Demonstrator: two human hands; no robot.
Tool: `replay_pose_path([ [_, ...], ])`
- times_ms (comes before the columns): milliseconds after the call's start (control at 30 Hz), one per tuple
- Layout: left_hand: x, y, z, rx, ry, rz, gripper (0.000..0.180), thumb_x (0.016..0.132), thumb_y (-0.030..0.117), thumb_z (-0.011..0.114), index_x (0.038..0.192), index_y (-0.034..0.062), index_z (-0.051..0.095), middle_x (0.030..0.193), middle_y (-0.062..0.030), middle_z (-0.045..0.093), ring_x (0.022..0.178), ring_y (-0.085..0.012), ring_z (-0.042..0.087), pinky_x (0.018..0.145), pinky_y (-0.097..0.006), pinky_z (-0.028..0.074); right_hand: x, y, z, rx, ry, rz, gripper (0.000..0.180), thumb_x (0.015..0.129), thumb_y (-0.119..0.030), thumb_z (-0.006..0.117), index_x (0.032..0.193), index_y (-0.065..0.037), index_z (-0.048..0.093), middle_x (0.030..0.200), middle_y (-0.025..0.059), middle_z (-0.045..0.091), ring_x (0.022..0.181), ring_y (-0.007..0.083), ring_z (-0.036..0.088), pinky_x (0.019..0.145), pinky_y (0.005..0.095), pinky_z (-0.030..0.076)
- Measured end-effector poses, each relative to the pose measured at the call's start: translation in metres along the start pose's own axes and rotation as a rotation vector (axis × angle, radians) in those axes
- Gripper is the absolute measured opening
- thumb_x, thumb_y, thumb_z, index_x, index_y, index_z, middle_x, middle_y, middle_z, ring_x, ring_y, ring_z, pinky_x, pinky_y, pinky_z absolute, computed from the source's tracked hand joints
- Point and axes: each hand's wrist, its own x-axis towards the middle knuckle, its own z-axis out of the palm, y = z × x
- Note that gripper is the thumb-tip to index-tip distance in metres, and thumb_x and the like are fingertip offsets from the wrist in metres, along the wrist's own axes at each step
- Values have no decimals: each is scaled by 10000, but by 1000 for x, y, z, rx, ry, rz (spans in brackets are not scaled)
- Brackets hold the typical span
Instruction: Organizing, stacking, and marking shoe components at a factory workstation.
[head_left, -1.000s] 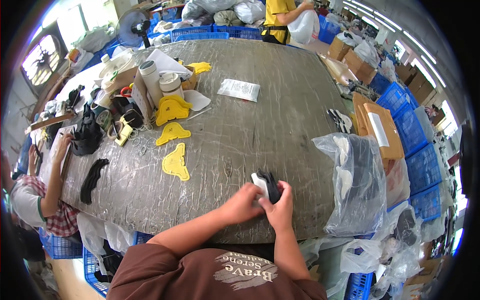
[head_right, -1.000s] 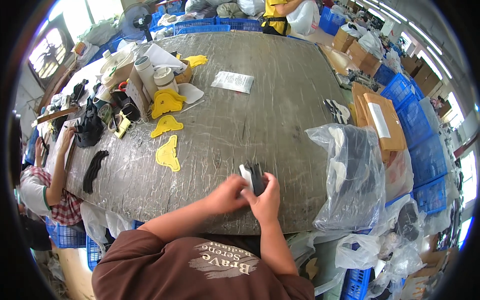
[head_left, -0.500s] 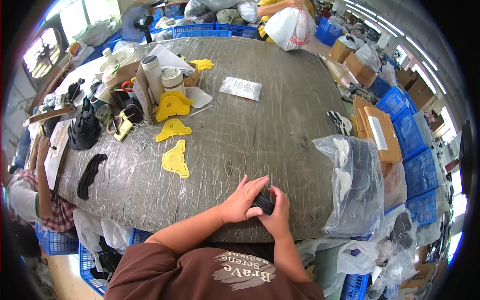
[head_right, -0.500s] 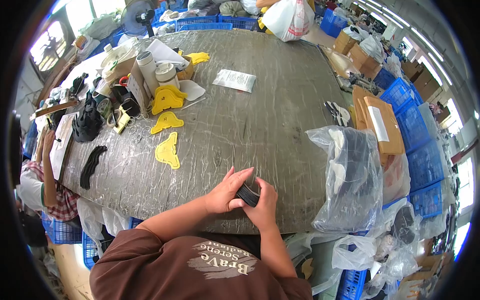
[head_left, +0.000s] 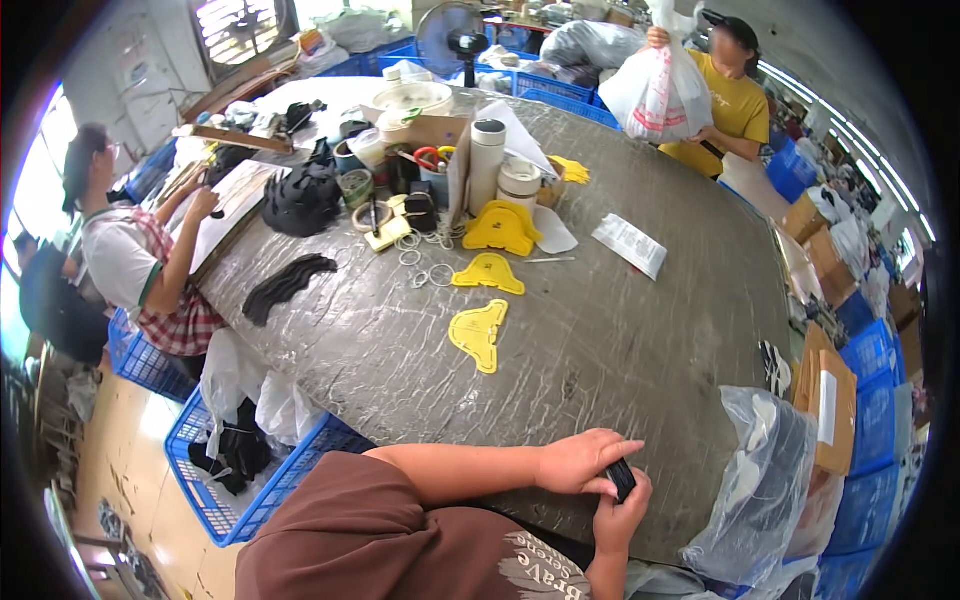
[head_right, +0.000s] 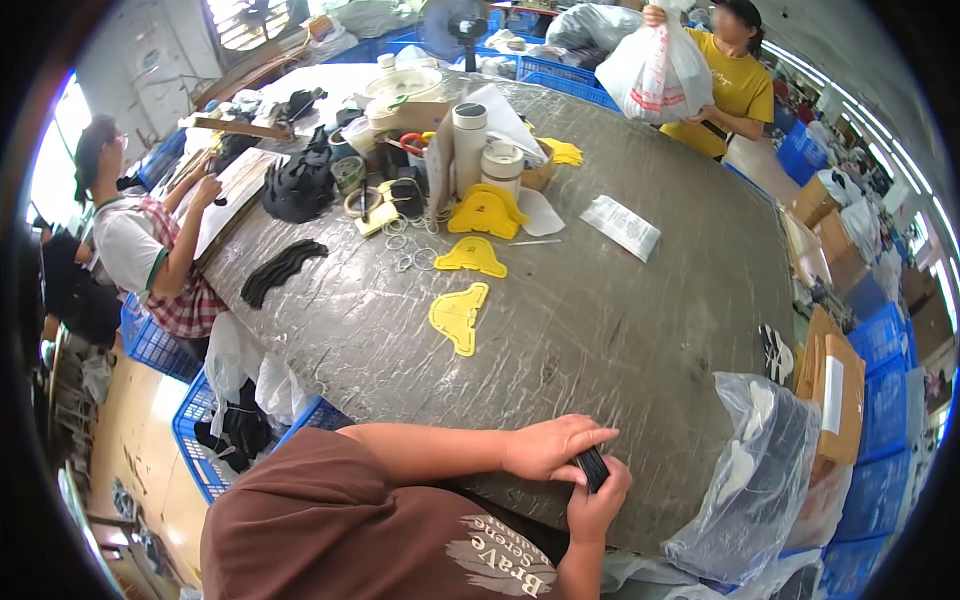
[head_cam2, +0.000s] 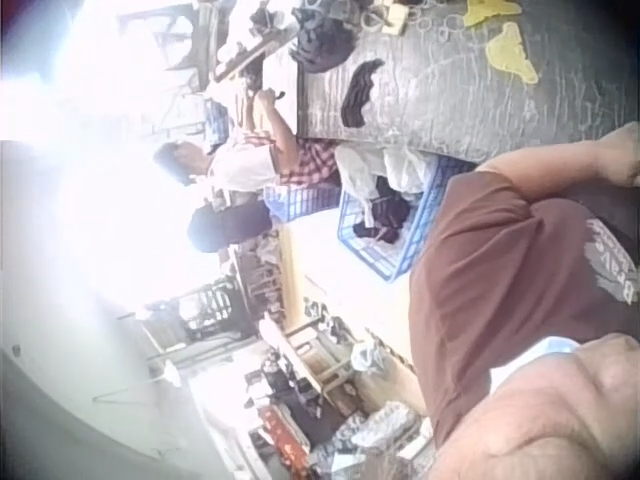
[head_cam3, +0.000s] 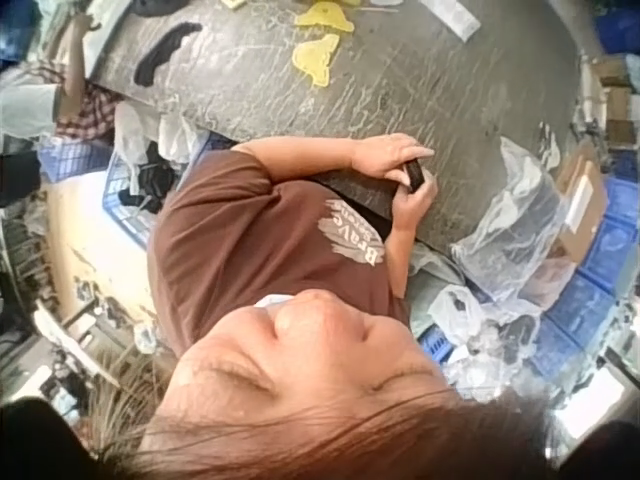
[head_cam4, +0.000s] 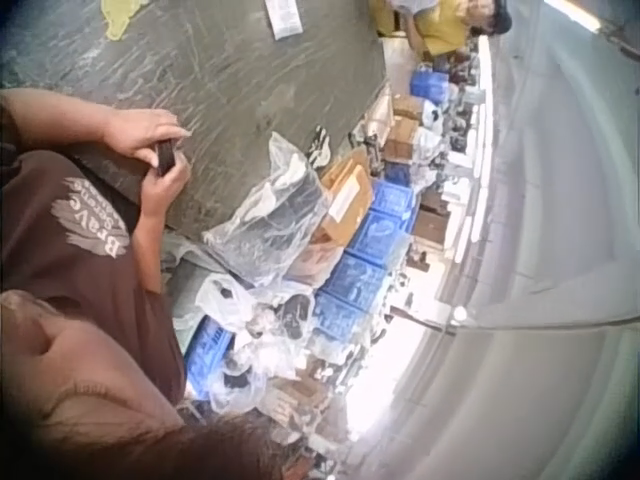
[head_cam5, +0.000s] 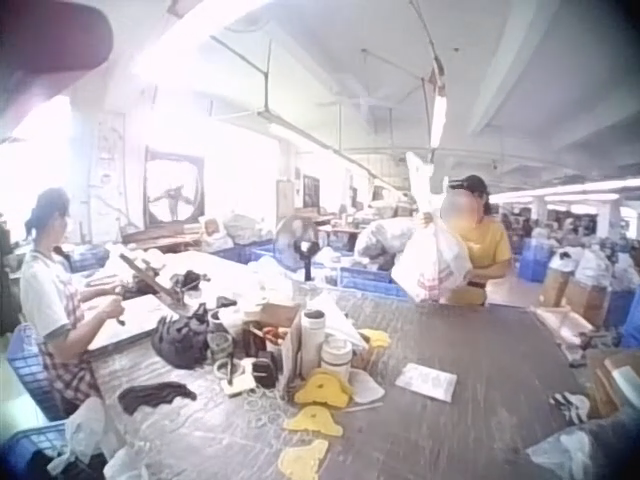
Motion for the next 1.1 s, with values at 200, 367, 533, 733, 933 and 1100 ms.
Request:
replay_pose_path([
  [200, -11, -4, -8, 15, -125, -84, 819, 826, 503, 602, 1373, -39, 323, 1215, -246, 492, 1147, -414, 466, 997, -475, 367, 1, 7, 7, 74, -28, 67, 380, 790, -145, 632, 1113, -15, 479, 1071, 209, 533, 1012, 412, 508, 891, 482, 401],
  [367, -16, -16, -84, 267, 345, -259, 444, 780, 206, 699, 1161, 40, 544, 1107, -179, 574, 1030, -387, 521, 937, -461, 406, 7, -8, -1, 165, 59, 228, 336, 782, -22, 650, 1087, 22, 513, 961, 151, 611, 881, 274, 605, 845, 347, 453],
  [533, -82, -113, -214, 930, 707, -884, 126, 769, 120, 620, 869, 59, 667, 1001, -108, 593, 1001, -325, 524, 850, -443, 433, 13, -12, -3, 493, 24, 335, 373, 821, -20, 633, 1172, 29, 517, 1129, 110, 603, 1035, 221, 573, 948, 335, 413],
  [733, -107, -134, -238, 1002, 459, -882, 119, 821, 163, 589, 829, 60, 648, 970, -87, 624, 993, -329, 531, 834, -445, 444, 29, -34, 24, 1075, -152, 445, 539, 779, -23, 706, 1267, 15, 480, 1187, 91, 589, 1084, 222, 566, 994, 362, 403],
  [933, -43, -22, -160, -19, 162, -638, 80, 853, 62, 626, 918, 20, 647, 845, -69, 668, 770, -176, 639, 712, -296, 506, 62, -78, 50, 1219, -375, 322, 497, 732, 20, 726, 1196, 34, 548, 1112, 60, 630, 1009, 146, 582, 918, 295, 445],
  [1100, -34, -29, -107, -982, 242, -613, 78, 888, 48, 638, 961, 26, 623, 843, 12, 631, 783, -77, 599, 719, -225, 491, 54, -61, 65, 1361, -625, 460, 500, 717, -25, 774, 1172, 9, 570, 1069, 29, 641, 950, 120, 592, 842, 280, 471],
])
